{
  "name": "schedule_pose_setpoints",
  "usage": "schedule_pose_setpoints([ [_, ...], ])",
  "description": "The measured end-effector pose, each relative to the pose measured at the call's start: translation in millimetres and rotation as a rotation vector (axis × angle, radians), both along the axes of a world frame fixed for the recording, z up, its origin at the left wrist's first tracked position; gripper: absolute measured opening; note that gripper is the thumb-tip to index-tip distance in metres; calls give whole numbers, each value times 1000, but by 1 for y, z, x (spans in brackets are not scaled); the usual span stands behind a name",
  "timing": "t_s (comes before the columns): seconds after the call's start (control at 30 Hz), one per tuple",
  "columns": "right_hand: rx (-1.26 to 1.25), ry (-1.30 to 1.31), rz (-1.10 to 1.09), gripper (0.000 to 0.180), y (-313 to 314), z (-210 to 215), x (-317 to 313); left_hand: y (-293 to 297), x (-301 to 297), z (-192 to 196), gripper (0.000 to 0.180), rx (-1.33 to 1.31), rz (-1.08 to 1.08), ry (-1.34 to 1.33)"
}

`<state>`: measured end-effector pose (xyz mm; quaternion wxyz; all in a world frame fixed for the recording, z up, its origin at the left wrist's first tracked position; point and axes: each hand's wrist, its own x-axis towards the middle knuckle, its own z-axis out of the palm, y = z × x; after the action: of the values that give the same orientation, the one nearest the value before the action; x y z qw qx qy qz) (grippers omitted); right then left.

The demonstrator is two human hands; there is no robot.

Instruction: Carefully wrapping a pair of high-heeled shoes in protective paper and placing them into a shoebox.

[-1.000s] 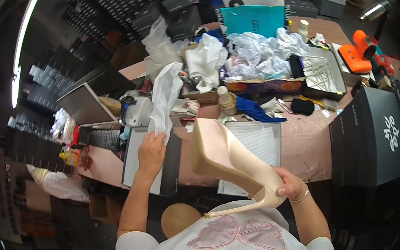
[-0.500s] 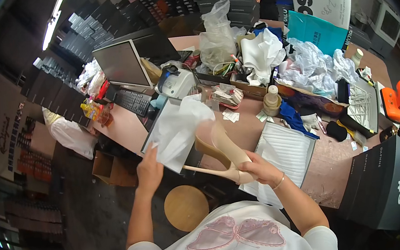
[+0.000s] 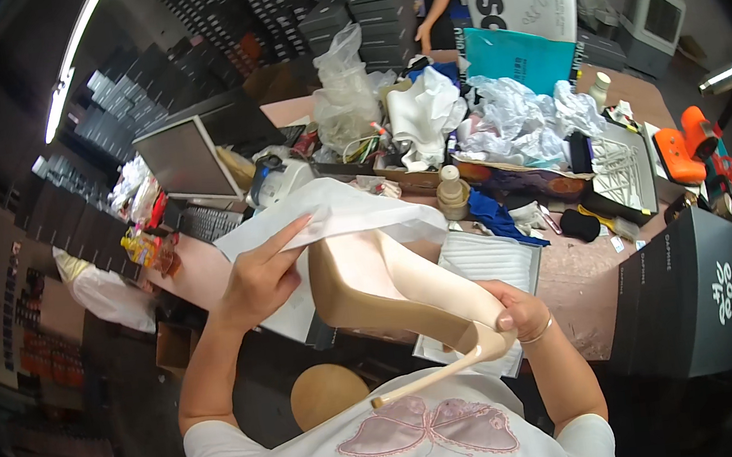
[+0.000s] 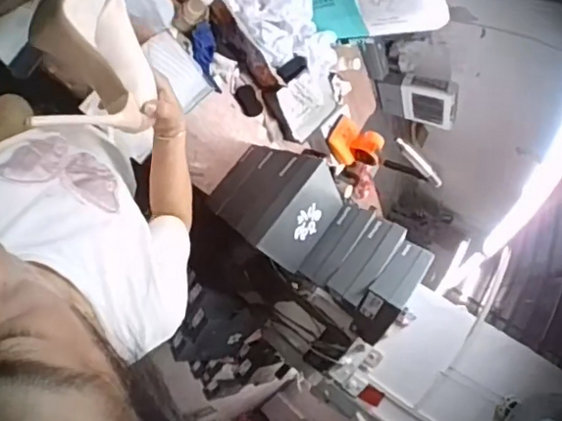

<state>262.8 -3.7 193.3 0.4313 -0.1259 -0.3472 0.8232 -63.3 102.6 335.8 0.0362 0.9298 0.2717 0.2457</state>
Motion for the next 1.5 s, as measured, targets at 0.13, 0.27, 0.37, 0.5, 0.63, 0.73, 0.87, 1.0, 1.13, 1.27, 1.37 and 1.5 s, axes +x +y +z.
schedule_pose_setpoints([
  [0.13,-76,-98,-172,81,1,-22,2,-17,12,24,18,-31,-232,-29],
  [0.27,-453,245,-258,70,-17,-63,-7,0,33,0,25,-4,-198,81],
  [0.37,-477,351,-271,69,-43,-75,-1,17,50,-39,30,-42,-177,94],
  [0.5,-461,449,-215,71,-55,-71,-1,11,72,-54,27,-102,-286,149],
  [0.63,-410,362,-252,72,-48,-59,-4,-4,77,-54,21,-26,-304,70],
  [0.73,-285,196,-317,70,-45,-26,-8,-9,74,-48,21,67,-291,-37],
  [0.87,-338,45,-503,74,-29,-3,-16,-32,81,-45,21,44,-414,-89],
  [1.0,-97,-1,-859,63,-5,-85,-33,-60,122,-83,14,-83,-690,-136],
  [1.13,271,-1066,-936,64,-9,-89,-54,-85,131,-98,8,-232,-711,-384],
  [1.27,353,-966,-1094,66,-13,-51,-49,-101,118,-120,20,-414,-669,-338],
  [1.37,270,-834,-962,68,27,-64,-59,-104,119,-126,36,-345,-720,-115],
  [1.5,245,-880,-904,70,8,-89,-80,-101,81,-128,48,-644,-638,-149],
])
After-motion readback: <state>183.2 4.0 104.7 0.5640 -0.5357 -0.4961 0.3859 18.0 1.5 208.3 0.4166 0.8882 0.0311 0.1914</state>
